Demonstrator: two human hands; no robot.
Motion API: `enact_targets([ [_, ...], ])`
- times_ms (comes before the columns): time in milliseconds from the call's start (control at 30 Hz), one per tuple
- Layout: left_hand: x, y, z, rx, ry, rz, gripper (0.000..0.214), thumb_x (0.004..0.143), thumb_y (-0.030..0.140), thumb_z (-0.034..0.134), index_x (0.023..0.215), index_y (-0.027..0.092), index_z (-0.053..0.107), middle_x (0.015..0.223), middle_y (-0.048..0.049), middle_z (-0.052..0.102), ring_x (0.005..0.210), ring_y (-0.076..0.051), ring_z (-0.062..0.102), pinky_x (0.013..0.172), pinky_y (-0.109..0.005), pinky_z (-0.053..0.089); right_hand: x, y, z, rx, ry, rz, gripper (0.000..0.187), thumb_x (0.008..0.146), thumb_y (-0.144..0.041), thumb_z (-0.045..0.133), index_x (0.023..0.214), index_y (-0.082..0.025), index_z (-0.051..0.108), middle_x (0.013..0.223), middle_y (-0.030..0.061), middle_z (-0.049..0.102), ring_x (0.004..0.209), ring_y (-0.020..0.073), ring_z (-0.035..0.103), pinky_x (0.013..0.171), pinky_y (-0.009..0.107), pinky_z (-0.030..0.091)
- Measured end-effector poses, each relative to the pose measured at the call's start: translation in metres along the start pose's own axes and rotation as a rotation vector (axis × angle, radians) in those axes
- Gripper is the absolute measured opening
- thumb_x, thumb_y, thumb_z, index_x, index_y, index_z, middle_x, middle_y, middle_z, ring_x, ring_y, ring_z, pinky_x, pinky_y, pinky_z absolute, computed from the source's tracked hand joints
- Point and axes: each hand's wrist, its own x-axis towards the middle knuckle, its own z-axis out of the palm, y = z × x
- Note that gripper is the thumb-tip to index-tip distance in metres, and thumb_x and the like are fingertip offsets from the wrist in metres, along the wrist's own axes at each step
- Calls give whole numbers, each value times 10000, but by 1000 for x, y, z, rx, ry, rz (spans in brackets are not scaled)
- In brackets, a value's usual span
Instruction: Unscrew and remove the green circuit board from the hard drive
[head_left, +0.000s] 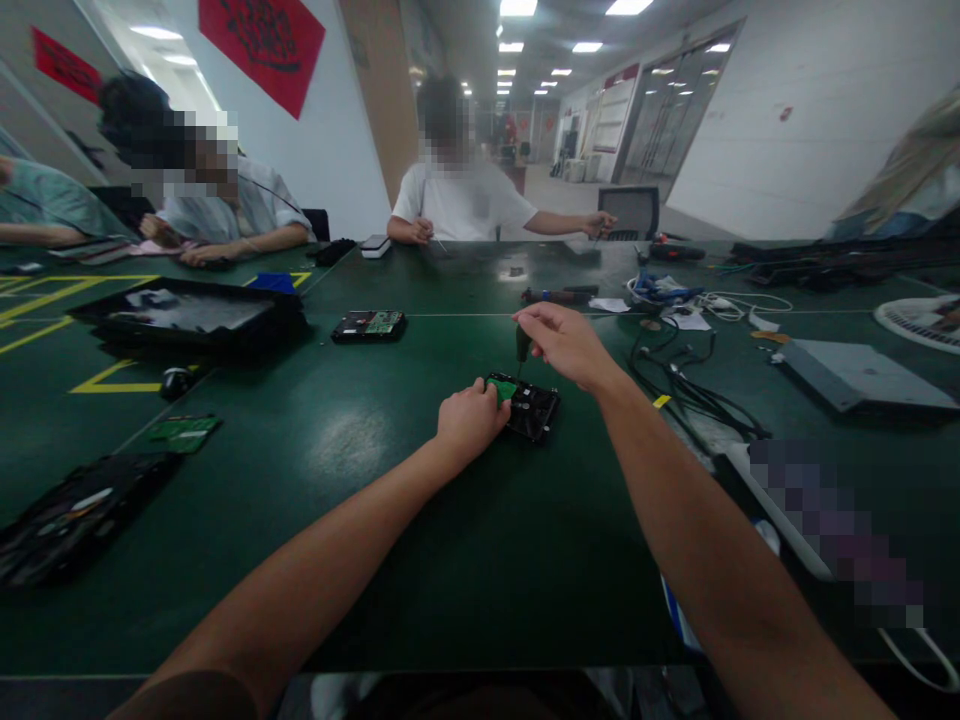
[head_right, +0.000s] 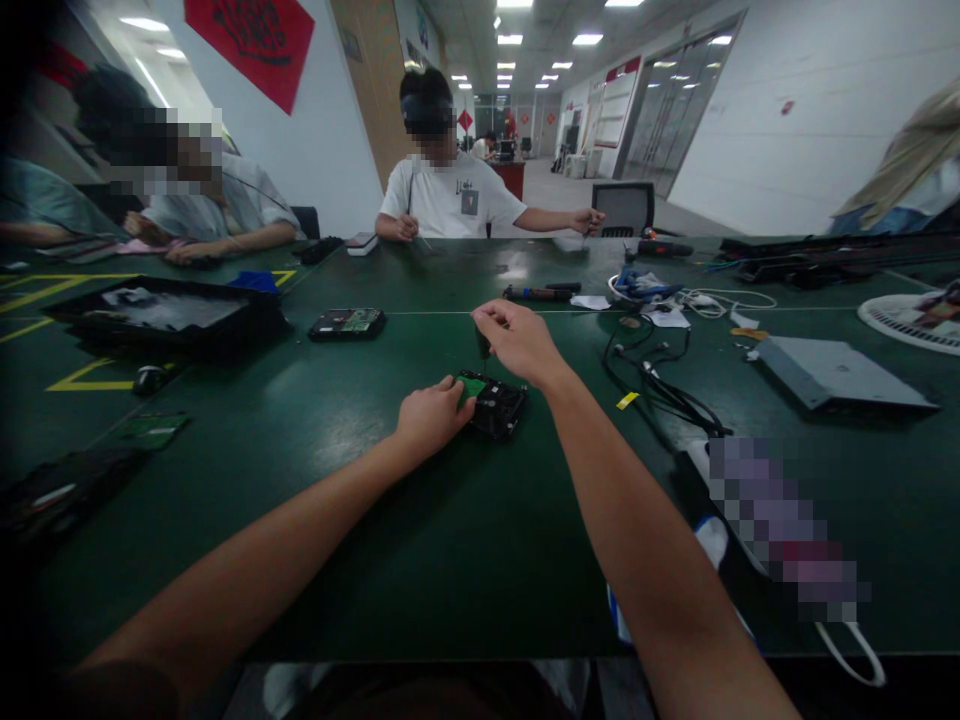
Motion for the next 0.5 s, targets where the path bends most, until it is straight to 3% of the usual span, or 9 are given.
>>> enact_targets([
  [200, 0, -1, 1, 1, 4, 9, 463, 1041, 504, 355, 1128, 165, 658, 1169, -124, 660, 948, -285, 706, 715, -358, 513, 0, 1, 1, -32, 86, 37, 219, 926, -415, 622, 907, -199, 652, 832, 40, 694, 622, 130, 585, 553, 267, 451],
  [500, 0, -1, 2, 2, 12, 19, 461, 1041, 498, 356, 1134, 163, 659, 1154, -119, 660, 939, -292, 705, 711, -375, 517, 0, 0, 1, 11, 37, -7, 210, 953, -399, 585, 961, -209, 675, 971, 48, 727, 635, 111, 578, 551, 240, 475],
])
